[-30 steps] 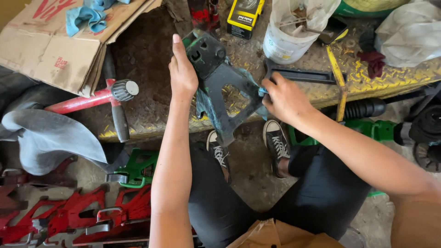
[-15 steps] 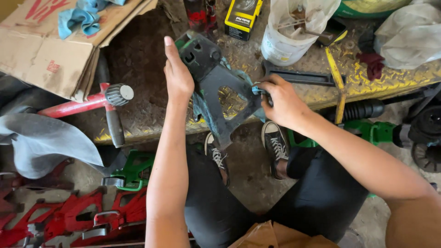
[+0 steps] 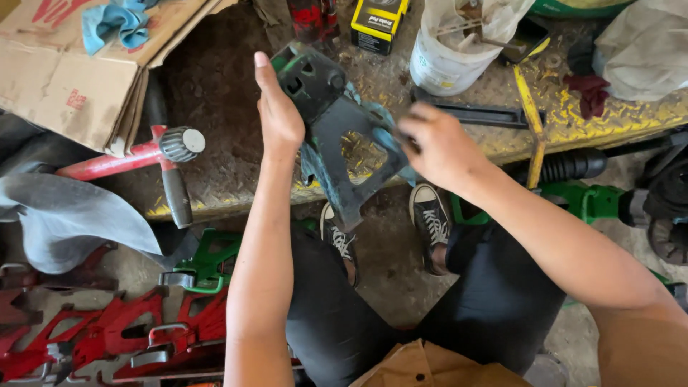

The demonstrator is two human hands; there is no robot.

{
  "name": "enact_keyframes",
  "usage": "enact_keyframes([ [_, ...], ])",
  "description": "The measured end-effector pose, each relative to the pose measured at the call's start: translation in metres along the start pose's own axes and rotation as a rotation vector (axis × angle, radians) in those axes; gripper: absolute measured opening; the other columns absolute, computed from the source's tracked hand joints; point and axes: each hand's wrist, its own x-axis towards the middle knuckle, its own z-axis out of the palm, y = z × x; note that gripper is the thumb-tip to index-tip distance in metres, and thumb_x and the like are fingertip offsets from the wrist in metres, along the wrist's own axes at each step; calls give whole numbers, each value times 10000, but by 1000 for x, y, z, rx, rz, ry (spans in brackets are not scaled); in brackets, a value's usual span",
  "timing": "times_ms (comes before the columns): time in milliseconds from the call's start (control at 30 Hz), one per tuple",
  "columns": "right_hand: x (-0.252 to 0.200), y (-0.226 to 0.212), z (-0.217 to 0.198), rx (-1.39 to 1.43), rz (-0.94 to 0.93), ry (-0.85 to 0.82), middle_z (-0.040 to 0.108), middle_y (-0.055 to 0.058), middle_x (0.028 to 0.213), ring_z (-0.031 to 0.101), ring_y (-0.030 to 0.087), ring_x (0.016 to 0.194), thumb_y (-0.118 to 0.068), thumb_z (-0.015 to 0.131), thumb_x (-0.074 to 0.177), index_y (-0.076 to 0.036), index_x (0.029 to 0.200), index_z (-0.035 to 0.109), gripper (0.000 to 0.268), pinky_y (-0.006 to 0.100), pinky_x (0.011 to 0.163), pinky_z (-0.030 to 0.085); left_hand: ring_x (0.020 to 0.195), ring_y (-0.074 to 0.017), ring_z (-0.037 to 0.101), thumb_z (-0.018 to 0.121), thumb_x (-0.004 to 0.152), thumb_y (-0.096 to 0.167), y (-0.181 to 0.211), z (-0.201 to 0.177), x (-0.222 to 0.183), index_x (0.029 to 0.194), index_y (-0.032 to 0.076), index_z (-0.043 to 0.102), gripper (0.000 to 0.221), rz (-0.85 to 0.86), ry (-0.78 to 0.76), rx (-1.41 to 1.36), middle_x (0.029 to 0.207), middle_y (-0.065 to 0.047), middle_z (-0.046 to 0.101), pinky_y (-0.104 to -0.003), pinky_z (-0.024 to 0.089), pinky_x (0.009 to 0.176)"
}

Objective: Cleaning and inspecting automotive or mechanical jack components with a cloth.

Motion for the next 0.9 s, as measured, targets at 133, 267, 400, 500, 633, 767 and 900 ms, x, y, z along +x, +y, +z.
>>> enact_keyframes([
  [133,11,3,13,269,-182,413,649,135,1108,727,306,951,-56,772,914,-6,1098,683,210,392,826,627,1446,-215,415,247,1025,698,-18,-4,6,1521,-65,391,921,78,13,-18,1559,-194,470,-320,283,1189],
  [267,10,-1,-2,136,-111,231,620,156,1063,699,313,866,-37,787,841,15,1033,677,227,405,756,601,1476,-228,403,258,1037,689,-12,-3,4,1502,-106,413,934,143,7,24,1567,-227,472,-326,287,1203],
  [400,9,13,8,99,-143,132,609,130,995,677,293,875,-65,872,737,-27,991,726,295,393,761,583,1409,-241,523,251,1024,675,-11,-2,2,1445,-117,494,930,106,32,100,1465,-250,609,-325,360,1176],
  [500,23,20,24,199,-231,346,620,86,1075,691,237,965,-40,853,809,-42,992,714,230,340,860,615,1403,-253,525,250,1025,671,-7,1,-2,1431,-122,499,925,93,24,95,1450,-261,610,-328,360,1165],
  [633,46,15,32,281,-417,460,601,124,1169,674,256,1079,-48,832,890,-32,1008,703,176,328,933,589,1403,-315,493,262,1033,673,-17,-2,4,1426,-133,491,926,127,19,109,1446,-285,572,-342,350,1141],
  [767,39,23,8,183,-444,402,685,99,1149,703,237,1054,-34,803,902,-38,1004,748,116,325,935,631,1343,-356,526,256,1024,673,-17,-2,6,1434,-111,497,917,98,40,171,1394,-300,584,-352,370,1114],
  [900,28,29,-8,108,-173,0,701,95,933,688,233,849,-121,848,831,-63,937,808,127,353,768,604,1237,-380,612,246,1032,679,-20,2,3,1370,-98,589,914,-31,36,210,1298,-308,688,-380,418,1083],
])
